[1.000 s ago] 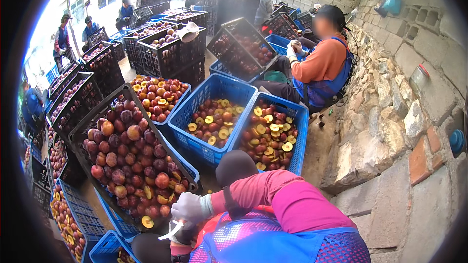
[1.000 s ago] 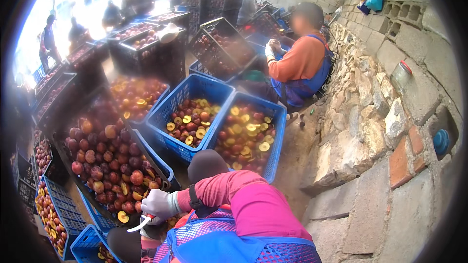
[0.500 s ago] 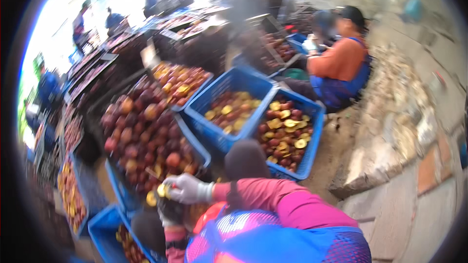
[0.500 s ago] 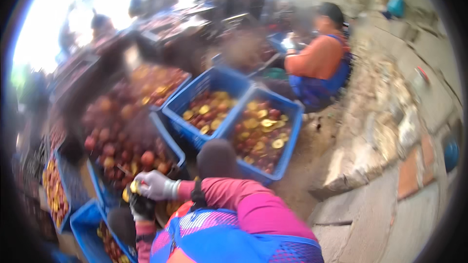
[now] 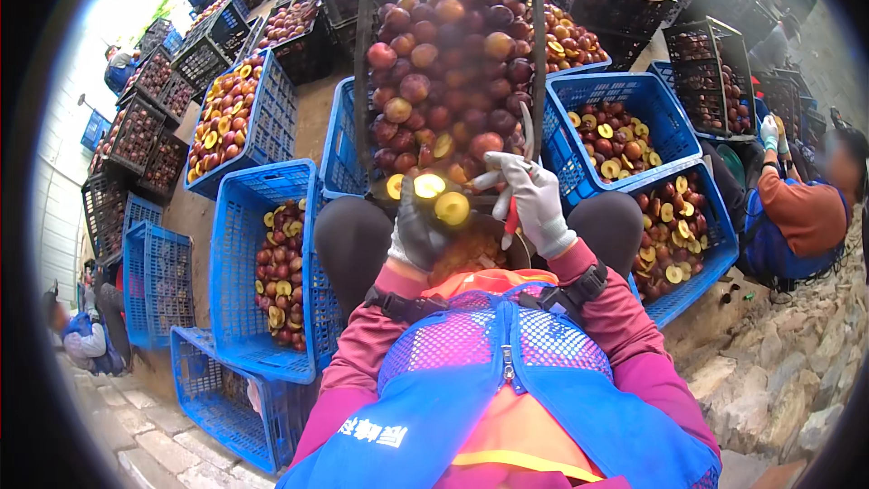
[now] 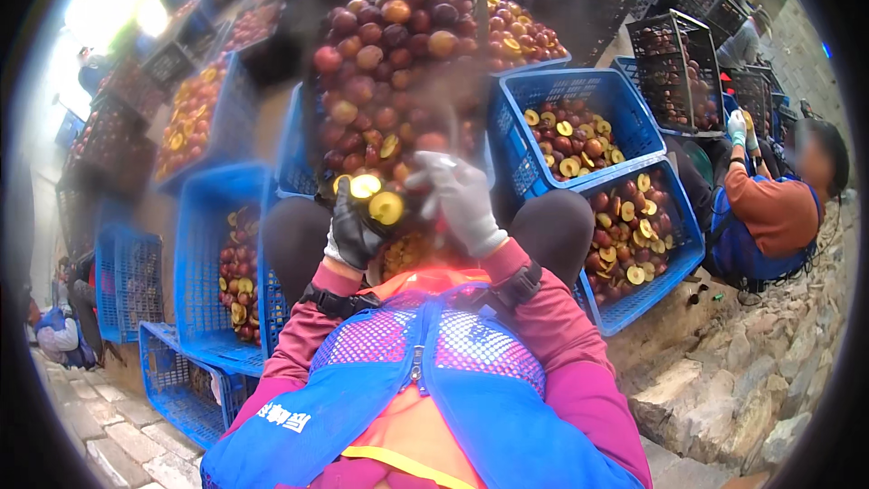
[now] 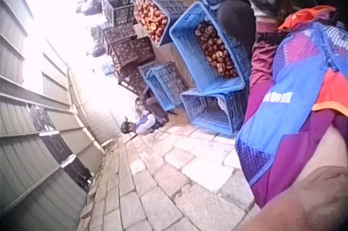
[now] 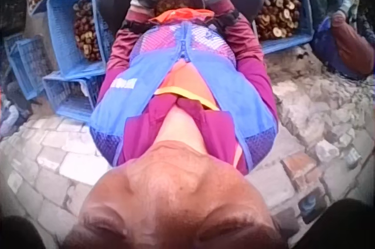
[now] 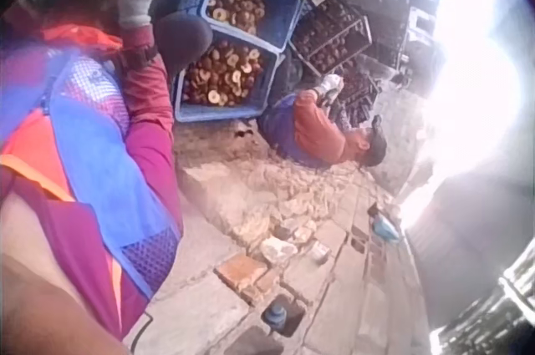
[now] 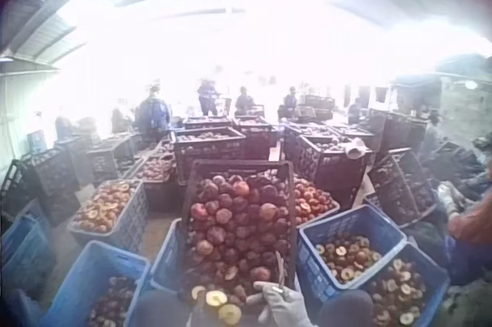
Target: The recorder is peeling and pitting plums or nectarines using a small hand knife.
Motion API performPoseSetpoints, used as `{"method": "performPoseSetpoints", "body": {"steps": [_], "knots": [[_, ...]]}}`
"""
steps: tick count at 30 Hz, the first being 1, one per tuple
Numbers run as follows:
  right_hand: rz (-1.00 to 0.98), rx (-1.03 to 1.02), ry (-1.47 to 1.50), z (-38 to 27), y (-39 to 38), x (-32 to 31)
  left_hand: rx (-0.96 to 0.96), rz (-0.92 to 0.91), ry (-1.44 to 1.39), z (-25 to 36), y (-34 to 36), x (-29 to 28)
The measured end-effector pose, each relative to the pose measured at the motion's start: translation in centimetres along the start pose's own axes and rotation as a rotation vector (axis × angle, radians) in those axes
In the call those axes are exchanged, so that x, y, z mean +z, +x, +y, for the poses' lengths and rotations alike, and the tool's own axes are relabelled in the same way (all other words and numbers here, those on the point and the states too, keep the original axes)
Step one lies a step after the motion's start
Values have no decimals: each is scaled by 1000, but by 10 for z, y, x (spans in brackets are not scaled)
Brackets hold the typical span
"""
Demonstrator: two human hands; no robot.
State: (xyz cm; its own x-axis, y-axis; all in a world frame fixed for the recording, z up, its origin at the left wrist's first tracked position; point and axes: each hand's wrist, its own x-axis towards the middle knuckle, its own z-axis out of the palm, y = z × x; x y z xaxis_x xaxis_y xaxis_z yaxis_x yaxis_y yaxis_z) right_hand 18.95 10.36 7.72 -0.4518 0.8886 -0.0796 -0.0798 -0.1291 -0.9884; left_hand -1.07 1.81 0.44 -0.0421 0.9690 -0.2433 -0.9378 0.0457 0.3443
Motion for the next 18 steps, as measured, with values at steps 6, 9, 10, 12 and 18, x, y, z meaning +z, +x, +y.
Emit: {"method": "performPoseSetpoints", "body": {"steps": [6, 9, 10, 12, 18], "knots": [[140, 30, 96, 18, -10, -48, 515, 466, 483, 116, -26, -22], [169, 22, 89, 36, -8, -82, 818, 662, 996, 218, -83, -46], [172, 77, 111, 39, -9, -87, 881, 776, 1222, 245, -102, -54], [149, 144, 81, 43, -13, -90, 925, 989, 1666, 270, -115, -53], [91, 333, -80, 54, -29, -75, 779, 392, 2076, 152, 25, 7]]}}
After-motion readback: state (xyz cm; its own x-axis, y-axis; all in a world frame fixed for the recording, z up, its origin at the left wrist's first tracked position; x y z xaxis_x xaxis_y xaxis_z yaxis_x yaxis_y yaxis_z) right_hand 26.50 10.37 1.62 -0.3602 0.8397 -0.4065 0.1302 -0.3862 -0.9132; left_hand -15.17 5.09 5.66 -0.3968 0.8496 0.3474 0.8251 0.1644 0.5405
